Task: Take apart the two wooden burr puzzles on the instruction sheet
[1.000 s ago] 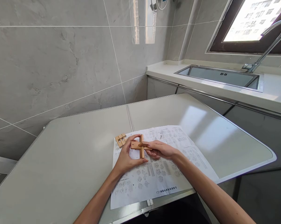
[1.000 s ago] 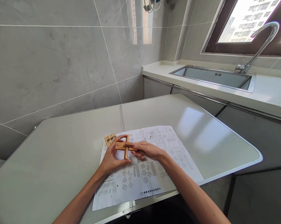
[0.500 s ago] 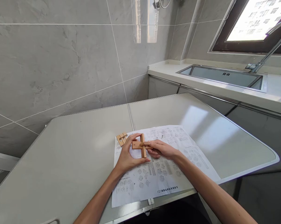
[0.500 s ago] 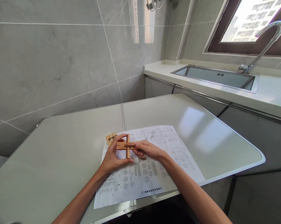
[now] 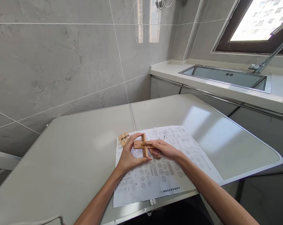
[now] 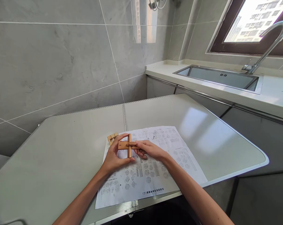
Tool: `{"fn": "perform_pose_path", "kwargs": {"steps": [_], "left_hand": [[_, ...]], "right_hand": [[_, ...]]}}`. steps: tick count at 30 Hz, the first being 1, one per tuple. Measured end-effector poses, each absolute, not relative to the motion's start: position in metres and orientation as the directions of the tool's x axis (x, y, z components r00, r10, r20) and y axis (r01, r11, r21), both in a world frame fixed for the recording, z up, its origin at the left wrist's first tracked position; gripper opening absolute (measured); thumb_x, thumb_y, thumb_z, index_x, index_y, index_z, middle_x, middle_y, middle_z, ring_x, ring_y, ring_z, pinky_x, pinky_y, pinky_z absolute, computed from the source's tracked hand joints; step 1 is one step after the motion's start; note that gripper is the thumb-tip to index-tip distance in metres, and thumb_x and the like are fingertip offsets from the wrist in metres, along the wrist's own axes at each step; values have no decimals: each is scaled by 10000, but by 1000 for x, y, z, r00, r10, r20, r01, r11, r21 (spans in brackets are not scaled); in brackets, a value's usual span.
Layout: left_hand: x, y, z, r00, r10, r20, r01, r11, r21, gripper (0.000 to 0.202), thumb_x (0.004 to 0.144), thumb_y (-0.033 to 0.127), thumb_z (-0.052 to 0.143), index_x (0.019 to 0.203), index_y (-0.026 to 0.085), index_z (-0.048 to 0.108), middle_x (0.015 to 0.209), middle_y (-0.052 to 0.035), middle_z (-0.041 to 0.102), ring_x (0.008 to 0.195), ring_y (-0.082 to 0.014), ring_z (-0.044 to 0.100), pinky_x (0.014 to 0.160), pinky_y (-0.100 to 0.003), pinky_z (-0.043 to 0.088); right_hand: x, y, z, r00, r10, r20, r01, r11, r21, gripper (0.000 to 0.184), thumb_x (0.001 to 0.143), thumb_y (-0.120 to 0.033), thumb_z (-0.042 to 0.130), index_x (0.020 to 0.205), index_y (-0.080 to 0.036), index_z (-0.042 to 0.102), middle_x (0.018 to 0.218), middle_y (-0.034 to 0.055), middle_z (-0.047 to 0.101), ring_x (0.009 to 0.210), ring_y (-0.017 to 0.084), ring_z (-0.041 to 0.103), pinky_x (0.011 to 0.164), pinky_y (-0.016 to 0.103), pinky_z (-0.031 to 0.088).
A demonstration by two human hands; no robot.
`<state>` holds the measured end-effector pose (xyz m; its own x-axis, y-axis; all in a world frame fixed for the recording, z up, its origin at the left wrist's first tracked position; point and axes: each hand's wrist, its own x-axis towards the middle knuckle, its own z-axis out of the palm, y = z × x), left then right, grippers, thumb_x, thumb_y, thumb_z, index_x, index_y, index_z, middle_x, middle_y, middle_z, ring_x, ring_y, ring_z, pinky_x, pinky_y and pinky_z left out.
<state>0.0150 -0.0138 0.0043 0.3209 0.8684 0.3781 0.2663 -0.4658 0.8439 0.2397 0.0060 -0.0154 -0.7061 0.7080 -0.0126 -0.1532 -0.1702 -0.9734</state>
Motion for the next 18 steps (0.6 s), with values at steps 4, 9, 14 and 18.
{"fn": "perform_pose_path", "kwargs": {"steps": [4, 9, 14, 18], "left_hand": [[17, -13, 6, 266, 865, 425, 369, -499, 784, 887, 661, 451, 978, 1429, 321, 555, 1453, -97, 601, 1381, -332, 568, 1133, -516, 509], [20, -15, 5, 235, 855, 462, 475, -515, 713, 856, 706, 440, 954, 1438, 317, 529, 1445, -92, 601, 1361, -316, 579, 1111, -498, 525], [22, -18, 5, 255, 854, 453, 514, -517, 684, 842, 715, 463, 944, 1431, 309, 528, 1433, -93, 598, 1338, -309, 596, 1089, -482, 545], [23, -17, 6, 277, 866, 417, 505, -501, 703, 832, 733, 489, 929, 1438, 306, 527, 1434, -106, 593, 1345, -325, 592, 1105, -515, 530]], "right_hand": [[238, 6, -9, -419, 903, 94, -12, 98, -995, 423, 1077, -608, 479, 1046, -219, 643, 834, 2, 642, 665, 147, 570, 715, 325, 473], [240, 8, -8, -336, 885, 322, -24, 334, -942, 294, 981, -506, 707, 1161, -274, 718, 1227, 75, 684, 1163, 253, 632, 1003, 415, 495], [238, 9, -9, -306, 872, 382, -6, 399, -917, 147, 940, -395, 782, 1017, -271, 793, 1062, 65, 742, 1060, 253, 669, 966, 430, 512], [239, 10, -9, -306, 888, 343, -33, 350, -936, 130, 935, -380, 786, 972, -255, 798, 974, 56, 737, 931, 231, 664, 880, 409, 521]]}}
